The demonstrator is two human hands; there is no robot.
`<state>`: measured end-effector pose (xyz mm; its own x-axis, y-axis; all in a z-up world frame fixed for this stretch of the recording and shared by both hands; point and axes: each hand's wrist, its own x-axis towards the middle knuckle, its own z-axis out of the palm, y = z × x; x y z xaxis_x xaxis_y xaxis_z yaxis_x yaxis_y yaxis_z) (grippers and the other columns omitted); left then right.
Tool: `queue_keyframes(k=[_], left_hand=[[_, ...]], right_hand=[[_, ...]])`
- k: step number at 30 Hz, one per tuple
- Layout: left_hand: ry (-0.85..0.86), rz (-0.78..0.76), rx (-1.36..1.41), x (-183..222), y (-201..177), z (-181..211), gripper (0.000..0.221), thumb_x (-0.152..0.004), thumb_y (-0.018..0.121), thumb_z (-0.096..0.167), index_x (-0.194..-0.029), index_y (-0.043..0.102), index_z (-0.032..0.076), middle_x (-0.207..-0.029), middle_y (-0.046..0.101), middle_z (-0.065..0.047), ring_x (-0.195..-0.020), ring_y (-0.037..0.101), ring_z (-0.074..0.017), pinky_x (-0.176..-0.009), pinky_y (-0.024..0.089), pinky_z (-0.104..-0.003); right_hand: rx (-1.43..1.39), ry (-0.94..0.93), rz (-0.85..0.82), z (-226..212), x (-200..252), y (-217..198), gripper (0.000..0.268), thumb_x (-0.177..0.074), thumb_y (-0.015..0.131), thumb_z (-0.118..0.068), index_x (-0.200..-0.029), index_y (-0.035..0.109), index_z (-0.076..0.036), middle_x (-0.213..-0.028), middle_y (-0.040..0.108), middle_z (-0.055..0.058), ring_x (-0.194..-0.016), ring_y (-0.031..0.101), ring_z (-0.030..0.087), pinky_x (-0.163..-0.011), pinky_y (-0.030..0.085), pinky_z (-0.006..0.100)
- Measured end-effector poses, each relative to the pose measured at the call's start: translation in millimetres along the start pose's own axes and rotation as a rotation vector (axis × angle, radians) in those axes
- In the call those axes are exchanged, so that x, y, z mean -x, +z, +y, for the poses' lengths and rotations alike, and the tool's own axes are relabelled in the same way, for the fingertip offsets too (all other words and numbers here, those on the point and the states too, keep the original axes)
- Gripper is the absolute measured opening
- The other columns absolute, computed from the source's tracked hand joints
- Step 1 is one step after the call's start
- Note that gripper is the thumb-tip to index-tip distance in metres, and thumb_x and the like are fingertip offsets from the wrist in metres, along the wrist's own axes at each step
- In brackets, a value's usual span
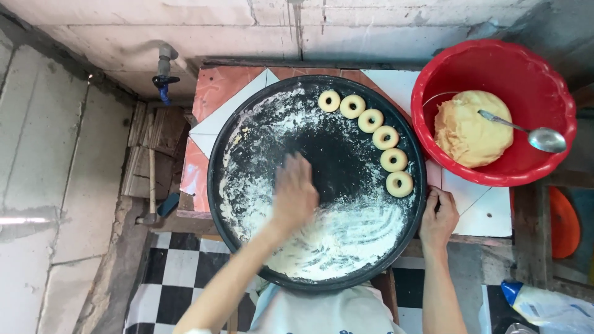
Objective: Shaping dough balls into donut rings and placing them on a floured tray.
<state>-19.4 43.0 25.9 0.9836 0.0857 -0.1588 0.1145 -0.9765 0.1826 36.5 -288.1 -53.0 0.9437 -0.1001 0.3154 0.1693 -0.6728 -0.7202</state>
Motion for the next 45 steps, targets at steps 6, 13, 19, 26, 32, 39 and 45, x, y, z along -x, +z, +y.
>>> queue_keyframes(k=[6,13,19,26,32,39,45], left_hand=[[0.529,0.437,0.313,-21.9,56.9,74.6,0.063,-0.107,0.029,0.04,-0.157,0.03,0.001,-0.162,0.027,-0.026,-0.154,0.019,-0.0402,-0.123,0.011,-0.059],[0.102,0.363,0.086,-31.4,3.3,-6.3,0.067,-0.097,0.045,0.046,-0.148,0.048,0.001,-0.161,0.026,-0.027,-0.15,0.019,-0.0479,-0.116,0.019,-0.063],[0.25,0.047,0.137,10.9,27.4,50.3,0.062,-0.097,0.037,0.038,-0.151,0.042,0.008,-0.161,0.025,-0.023,-0.15,0.014,-0.0458,-0.116,0.016,-0.063],[0.146,0.496,0.069,-74.4,34.7,11.1,0.072,-0.099,0.047,0.059,-0.153,0.045,0.012,-0.162,0.029,-0.025,-0.152,0.018,-0.0481,-0.117,0.017,-0.064],[0.073,0.242,0.212,-2.1,13.8,5.5,0.072,-0.097,0.053,0.052,-0.157,0.038,0.016,-0.164,0.02,-0.025,-0.15,0.011,-0.0527,-0.115,0.013,-0.071],[-0.014,0.373,0.598,-1.5,-9.1,-17.3,0.076,-0.099,0.058,0.04,-0.161,0.026,0.009,-0.163,0.017,-0.03,-0.146,0.007,-0.0615,-0.11,0.013,-0.079],[-0.146,0.521,0.2,71.6,-4.3,-97.1,0.049,-0.1,0.057,0.04,-0.137,0.058,0.007,-0.152,0.042,-0.022,-0.149,0.025,-0.0487,-0.115,0.03,-0.059]], right_hand=[[-0.014,0.01,0.014,-6.0,2.6,-2.2,0.02,-0.11,0.054,-0.008,-0.117,0.071,-0.002,-0.101,0.064,0.023,-0.1,0.063,0.044,-0.09,0.049,0.05],[0.004,-0.002,0.019,-5.2,0.7,-1.1,0.021,-0.109,0.054,-0.007,-0.118,0.071,0.001,-0.102,0.065,0.024,-0.101,0.063,0.045,-0.091,0.049,0.051],[-0.013,0.007,0.007,-8.0,0.9,-2.0,0.02,-0.11,0.054,-0.008,-0.118,0.071,0.0,-0.102,0.065,0.023,-0.101,0.064,0.042,-0.09,0.05,0.049],[-0.215,0.074,0.206,-10.5,10.8,-13.3,0.022,-0.115,0.051,-0.013,-0.116,0.071,-0.004,-0.098,0.066,0.017,-0.095,0.066,0.027,-0.087,0.05,0.041],[-0.466,0.04,0.114,-113.4,-4.4,-6.8,0.017,-0.11,0.052,-0.007,-0.115,0.068,-0.001,-0.098,0.068,0.016,-0.094,0.067,0.022,-0.089,0.054,0.033],[-0.002,-0.459,-0.543,-202.4,-14.1,77.1,0.039,-0.098,0.056,-0.006,-0.136,0.058,-0.001,-0.148,0.046,0.031,-0.138,0.038,0.053,-0.111,0.031,0.063],[0.402,-0.841,-0.714,-212.6,6.8,166.3,0.057,-0.1,0.048,-0.046,-0.151,0.046,-0.021,-0.164,0.027,0.015,-0.15,0.017,0.048,-0.113,0.019,0.071]])
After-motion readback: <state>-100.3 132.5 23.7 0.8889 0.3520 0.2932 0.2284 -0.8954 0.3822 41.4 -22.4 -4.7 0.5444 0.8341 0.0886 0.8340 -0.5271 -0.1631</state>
